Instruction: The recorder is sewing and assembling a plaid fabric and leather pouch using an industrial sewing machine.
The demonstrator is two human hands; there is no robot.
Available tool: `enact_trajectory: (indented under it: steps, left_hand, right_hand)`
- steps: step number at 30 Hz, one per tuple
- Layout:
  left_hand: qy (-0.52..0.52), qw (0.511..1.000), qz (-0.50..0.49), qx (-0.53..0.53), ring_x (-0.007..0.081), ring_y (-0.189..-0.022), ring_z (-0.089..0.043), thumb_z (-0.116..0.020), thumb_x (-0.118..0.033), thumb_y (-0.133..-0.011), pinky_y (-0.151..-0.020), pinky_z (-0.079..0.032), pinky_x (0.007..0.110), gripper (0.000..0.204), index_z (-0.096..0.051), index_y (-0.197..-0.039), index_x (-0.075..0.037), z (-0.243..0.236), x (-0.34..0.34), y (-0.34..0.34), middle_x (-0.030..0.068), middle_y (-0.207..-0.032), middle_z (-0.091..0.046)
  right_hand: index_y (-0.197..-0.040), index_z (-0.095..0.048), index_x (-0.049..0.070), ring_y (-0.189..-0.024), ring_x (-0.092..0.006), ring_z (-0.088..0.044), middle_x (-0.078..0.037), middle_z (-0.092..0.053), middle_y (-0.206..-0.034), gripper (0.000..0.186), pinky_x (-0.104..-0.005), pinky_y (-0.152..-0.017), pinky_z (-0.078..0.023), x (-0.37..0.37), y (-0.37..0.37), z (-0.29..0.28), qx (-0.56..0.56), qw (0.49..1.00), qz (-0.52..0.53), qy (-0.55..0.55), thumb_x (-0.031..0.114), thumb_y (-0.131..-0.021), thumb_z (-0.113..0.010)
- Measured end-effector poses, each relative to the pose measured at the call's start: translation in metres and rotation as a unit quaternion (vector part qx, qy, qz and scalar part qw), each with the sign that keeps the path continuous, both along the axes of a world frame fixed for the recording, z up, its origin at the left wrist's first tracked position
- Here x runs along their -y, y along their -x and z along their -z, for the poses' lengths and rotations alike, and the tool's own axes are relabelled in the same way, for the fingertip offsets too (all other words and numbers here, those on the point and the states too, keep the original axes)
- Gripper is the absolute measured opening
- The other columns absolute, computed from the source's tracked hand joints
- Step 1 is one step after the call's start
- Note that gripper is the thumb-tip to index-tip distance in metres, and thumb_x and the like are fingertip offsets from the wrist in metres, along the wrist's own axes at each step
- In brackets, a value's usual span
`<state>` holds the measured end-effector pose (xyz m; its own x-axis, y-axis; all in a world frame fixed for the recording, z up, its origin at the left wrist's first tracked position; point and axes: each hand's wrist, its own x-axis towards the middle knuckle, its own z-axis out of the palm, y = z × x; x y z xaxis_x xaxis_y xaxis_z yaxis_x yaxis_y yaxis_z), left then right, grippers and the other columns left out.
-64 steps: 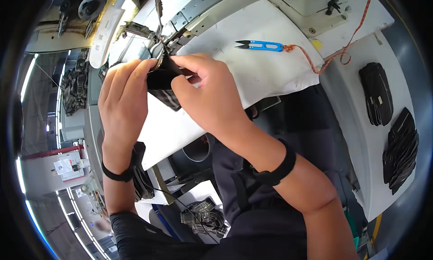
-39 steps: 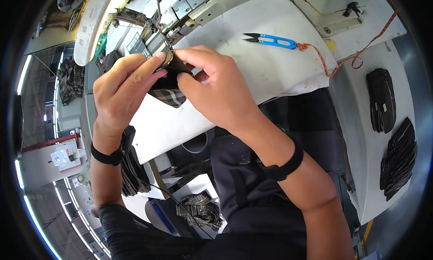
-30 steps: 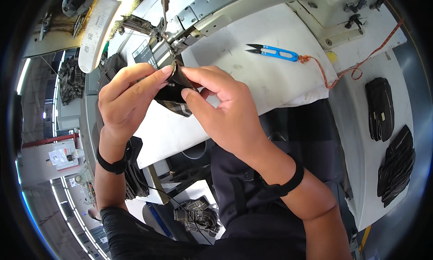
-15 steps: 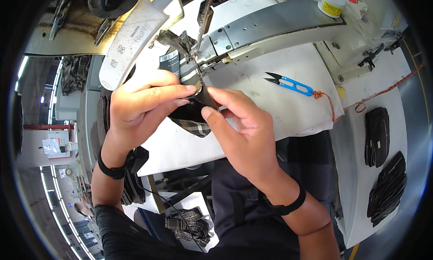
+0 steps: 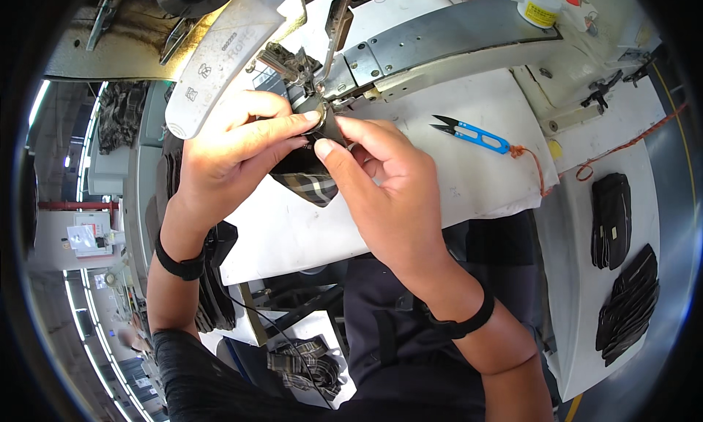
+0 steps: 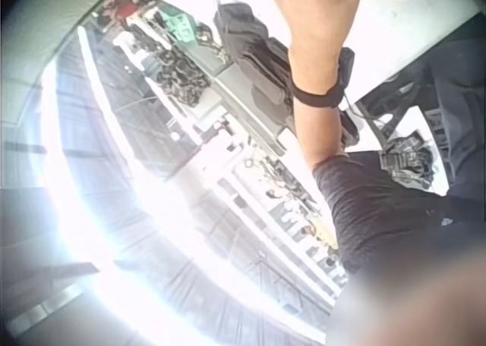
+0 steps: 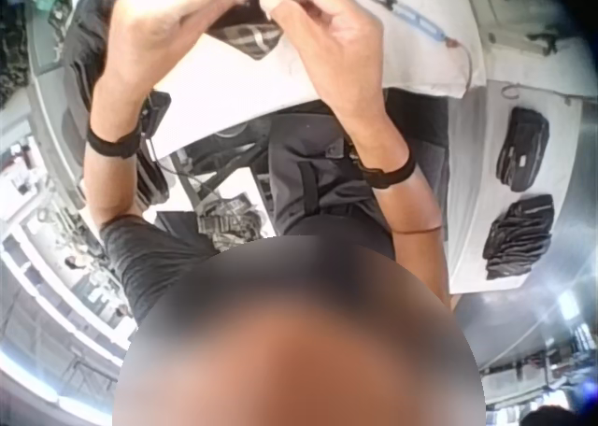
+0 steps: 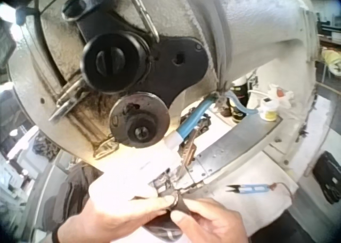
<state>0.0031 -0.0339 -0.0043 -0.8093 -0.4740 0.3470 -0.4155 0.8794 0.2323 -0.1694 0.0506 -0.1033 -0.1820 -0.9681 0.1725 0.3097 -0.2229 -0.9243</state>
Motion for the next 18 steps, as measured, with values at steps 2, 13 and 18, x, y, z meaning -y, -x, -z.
enact_trajectory:
  steps: [2, 13, 18]
  left_hand:
    - [0.002, 1.0, -0.012, 0.013, 0.0194, -0.085, -0.067, -0.084, 0.007, -0.078, -0.073, -0.054, 0.03, 0.038, -0.081, -0.114, -0.006, 0.0, -0.002, -0.001, 0.0079, -0.098, -0.071]
    - [-0.053, 0.998, 0.031, 0.006, 0.0201, -0.084, -0.068, -0.079, 0.01, -0.079, -0.072, -0.055, 0.032, 0.038, -0.081, -0.113, -0.007, -0.015, 0.007, -0.005, 0.007, -0.095, -0.071]
    - [0.002, 0.999, 0.027, 0.02, 0.0203, -0.082, -0.068, -0.079, 0.01, -0.079, -0.071, -0.054, 0.032, 0.036, -0.081, -0.112, -0.006, -0.015, 0.009, -0.002, 0.0073, -0.093, -0.071]
  right_hand:
    - [-0.13, -0.068, -0.006, -0.092, -0.0063, -0.063, -0.004, -0.07, -0.111, 0.03, -0.0218, -0.078, -0.053, -0.004, -0.003, -0.008, 0.03, 0.999, 0.001, -0.035, 0.002, -0.101, -0.069]
    - [-0.135, -0.061, -0.006, -0.089, -0.0096, -0.07, -0.009, -0.073, -0.113, 0.035, -0.0253, -0.073, -0.06, -0.006, -0.014, -0.007, 0.103, 0.994, -0.014, -0.044, 0.003, -0.102, -0.067]
    - [-0.131, -0.062, -0.008, -0.086, -0.0112, -0.071, -0.01, -0.074, -0.111, 0.033, -0.0266, -0.074, -0.061, 0.0, -0.012, -0.01, 0.117, 0.992, -0.013, -0.04, 0.004, -0.101, -0.068]
